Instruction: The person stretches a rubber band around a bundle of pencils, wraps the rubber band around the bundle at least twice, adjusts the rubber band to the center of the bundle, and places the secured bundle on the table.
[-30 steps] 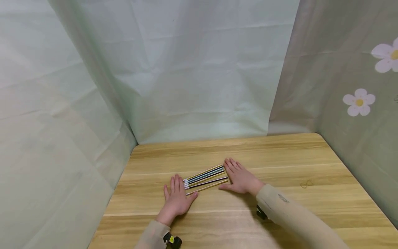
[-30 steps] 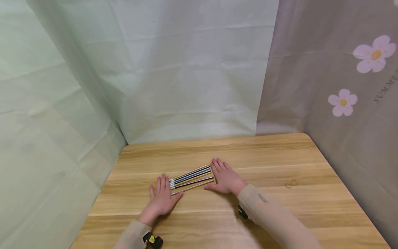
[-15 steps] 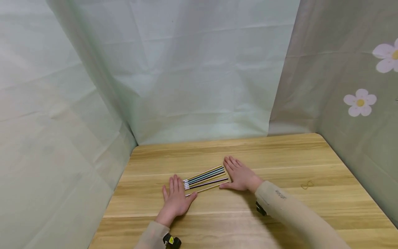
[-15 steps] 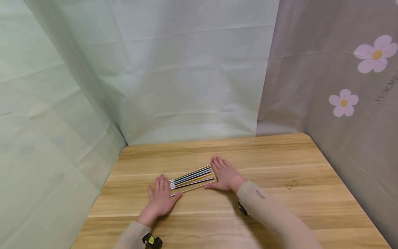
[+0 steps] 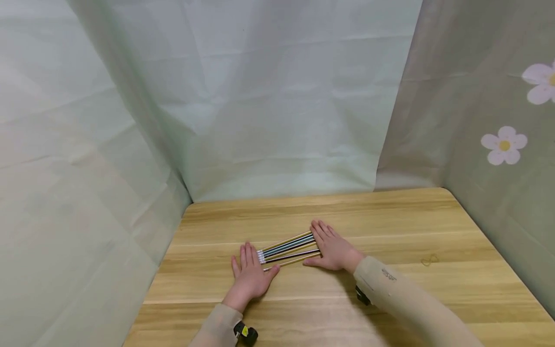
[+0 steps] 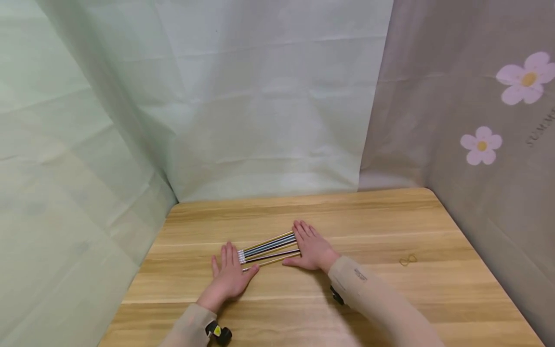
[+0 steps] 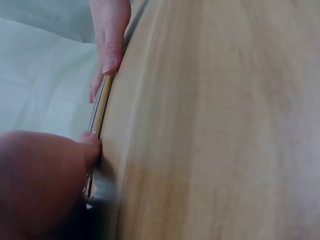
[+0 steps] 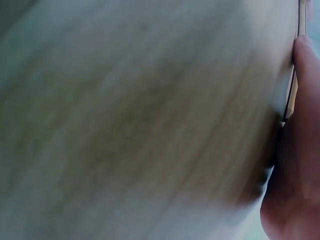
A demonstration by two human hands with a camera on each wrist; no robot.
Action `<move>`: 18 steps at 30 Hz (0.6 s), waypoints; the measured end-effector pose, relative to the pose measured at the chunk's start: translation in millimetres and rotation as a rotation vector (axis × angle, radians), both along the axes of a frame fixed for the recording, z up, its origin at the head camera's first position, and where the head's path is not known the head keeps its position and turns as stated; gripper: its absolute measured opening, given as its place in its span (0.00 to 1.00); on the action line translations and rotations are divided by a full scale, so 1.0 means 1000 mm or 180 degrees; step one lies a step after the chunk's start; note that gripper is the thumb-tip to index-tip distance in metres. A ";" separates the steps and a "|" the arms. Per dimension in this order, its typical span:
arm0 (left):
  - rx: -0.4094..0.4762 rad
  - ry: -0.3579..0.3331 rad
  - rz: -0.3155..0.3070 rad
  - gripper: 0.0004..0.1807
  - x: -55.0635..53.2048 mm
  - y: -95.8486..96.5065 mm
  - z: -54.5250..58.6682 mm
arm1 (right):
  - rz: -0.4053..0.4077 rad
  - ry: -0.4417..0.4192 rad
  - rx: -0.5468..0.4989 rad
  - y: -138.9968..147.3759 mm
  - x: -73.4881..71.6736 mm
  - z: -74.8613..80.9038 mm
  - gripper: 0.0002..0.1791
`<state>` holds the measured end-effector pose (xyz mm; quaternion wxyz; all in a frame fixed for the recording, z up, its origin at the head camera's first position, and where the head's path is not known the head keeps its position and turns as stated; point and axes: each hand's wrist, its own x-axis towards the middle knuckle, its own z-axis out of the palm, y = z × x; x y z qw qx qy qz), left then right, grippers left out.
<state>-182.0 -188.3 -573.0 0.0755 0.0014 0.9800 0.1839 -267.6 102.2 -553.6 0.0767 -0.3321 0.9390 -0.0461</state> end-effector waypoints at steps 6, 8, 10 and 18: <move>-0.0023 0.0070 -0.0035 0.63 -0.003 -0.003 -0.007 | -0.0018 -0.0023 -0.0132 0.000 0.005 0.003 0.63; -0.0047 0.0082 -0.0043 0.63 -0.004 -0.004 -0.008 | -0.0017 -0.0008 -0.0182 0.000 0.007 0.002 0.63; -0.0060 0.0105 -0.0053 0.63 -0.004 -0.005 -0.007 | -0.0021 0.0014 -0.0273 0.001 0.010 0.000 0.62; -0.0059 0.0088 -0.0145 0.61 0.001 -0.007 -0.005 | -0.0200 0.0122 -0.0207 0.003 0.026 -0.016 0.63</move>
